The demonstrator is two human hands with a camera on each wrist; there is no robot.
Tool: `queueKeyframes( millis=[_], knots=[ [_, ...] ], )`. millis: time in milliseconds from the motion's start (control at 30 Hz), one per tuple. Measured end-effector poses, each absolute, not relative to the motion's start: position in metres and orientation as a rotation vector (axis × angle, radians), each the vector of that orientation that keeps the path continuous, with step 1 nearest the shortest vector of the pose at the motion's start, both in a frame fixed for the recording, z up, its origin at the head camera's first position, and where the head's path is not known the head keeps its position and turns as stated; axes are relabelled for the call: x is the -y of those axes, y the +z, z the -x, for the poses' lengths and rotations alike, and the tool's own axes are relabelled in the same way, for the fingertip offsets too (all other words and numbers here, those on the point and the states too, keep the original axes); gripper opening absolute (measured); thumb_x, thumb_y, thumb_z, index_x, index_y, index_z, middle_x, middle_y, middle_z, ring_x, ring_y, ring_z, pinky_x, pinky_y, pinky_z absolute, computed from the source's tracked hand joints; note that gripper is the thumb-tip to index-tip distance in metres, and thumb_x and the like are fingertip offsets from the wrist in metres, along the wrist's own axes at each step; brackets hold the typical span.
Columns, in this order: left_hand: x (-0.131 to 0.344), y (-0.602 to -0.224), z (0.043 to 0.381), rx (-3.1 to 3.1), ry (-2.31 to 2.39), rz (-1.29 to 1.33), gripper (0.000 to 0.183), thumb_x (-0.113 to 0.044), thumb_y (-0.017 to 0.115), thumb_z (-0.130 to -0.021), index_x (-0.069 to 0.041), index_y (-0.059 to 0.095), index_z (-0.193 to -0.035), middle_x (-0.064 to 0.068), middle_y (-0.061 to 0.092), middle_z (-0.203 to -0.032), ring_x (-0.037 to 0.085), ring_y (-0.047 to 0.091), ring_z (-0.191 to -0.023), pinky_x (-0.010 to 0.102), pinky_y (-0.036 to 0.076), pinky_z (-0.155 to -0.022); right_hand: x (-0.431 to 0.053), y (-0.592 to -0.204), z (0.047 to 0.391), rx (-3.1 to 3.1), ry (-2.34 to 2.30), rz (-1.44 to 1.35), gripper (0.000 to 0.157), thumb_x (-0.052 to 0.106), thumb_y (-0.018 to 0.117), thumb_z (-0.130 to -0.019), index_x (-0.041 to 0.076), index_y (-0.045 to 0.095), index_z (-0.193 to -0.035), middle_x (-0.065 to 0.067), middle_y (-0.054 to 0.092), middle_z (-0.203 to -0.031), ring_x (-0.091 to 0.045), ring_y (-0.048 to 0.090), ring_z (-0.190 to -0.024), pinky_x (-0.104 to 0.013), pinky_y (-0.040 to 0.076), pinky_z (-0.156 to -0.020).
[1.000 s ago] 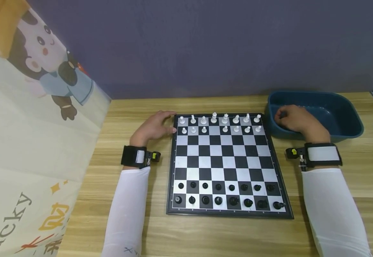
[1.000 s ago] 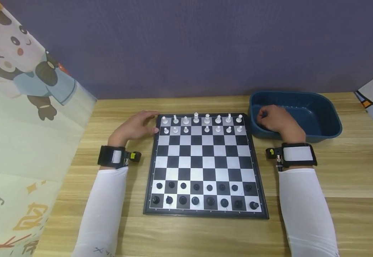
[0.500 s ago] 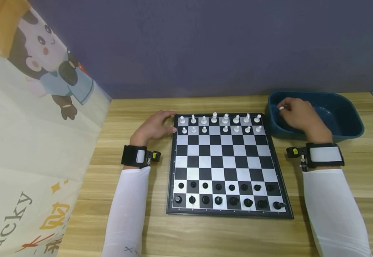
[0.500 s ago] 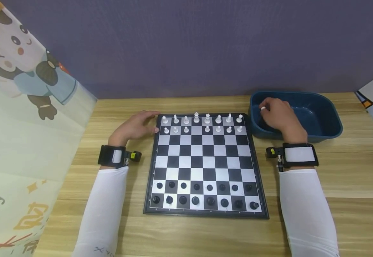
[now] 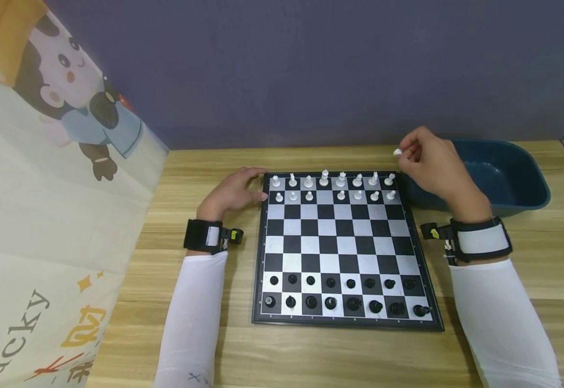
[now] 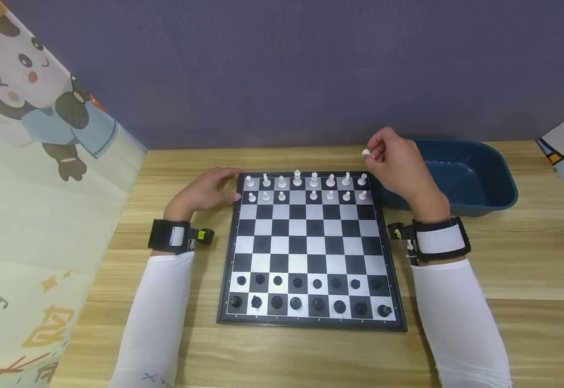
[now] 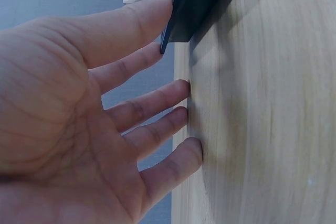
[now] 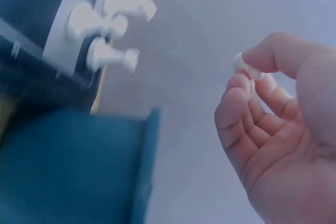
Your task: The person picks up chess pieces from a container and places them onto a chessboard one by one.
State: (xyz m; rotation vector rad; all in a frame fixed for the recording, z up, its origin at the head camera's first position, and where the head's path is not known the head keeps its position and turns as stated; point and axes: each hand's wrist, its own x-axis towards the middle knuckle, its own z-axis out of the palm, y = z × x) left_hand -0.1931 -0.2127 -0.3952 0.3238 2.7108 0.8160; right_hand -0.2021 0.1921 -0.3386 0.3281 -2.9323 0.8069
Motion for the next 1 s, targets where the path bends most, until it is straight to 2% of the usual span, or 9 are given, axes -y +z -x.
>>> queueKeyframes(
  millis=[267,500,700,1000],
  knots=[
    [0.212,-0.395,0.192,-2.700,0.845,-0.324,0.068,-0.041,0.064,-0.080,-0.031,0.035,-0.140,0.005,0.034,-0.142,0.028,0.035,-0.125,0.049,0.031,-0.097,-0.157,-0.336,0.192,2.845,0.814,-0.579,0.023,0.033,0.051,-0.092,0.014,0.059,-0.102,0.000,0.053,-0.086,-0.018,0.047,-0.073,-0.033,0.040,-0.060],
    [0.209,-0.393,0.192,-2.703,0.841,-0.333,0.068,-0.040,0.065,-0.080,-0.031,0.035,-0.141,0.006,0.036,-0.141,0.029,0.037,-0.123,0.049,0.032,-0.096,-0.131,-0.344,0.189,2.835,0.794,-0.773,0.016,0.025,0.058,-0.088,0.014,0.054,-0.099,0.002,0.054,-0.081,-0.013,0.050,-0.071,-0.028,0.041,-0.057],
    [0.208,-0.393,0.192,-2.703,0.844,-0.344,0.068,-0.040,0.064,-0.080,-0.032,0.034,-0.141,0.005,0.035,-0.142,0.029,0.037,-0.124,0.049,0.032,-0.096,-0.114,-0.352,0.188,2.891,0.740,-0.873,0.010,0.028,0.061,-0.086,0.019,0.058,-0.091,0.007,0.055,-0.076,-0.010,0.050,-0.067,-0.027,0.041,-0.057],
    [0.208,-0.392,0.190,-2.713,0.829,-0.345,0.067,-0.040,0.064,-0.081,-0.032,0.034,-0.141,0.005,0.035,-0.142,0.028,0.036,-0.124,0.049,0.031,-0.096,-0.101,-0.359,0.190,2.868,0.573,-1.101,0.014,0.019,0.062,-0.085,0.019,0.064,-0.099,0.009,0.057,-0.087,-0.008,0.051,-0.073,-0.025,0.040,-0.060]
  ],
)
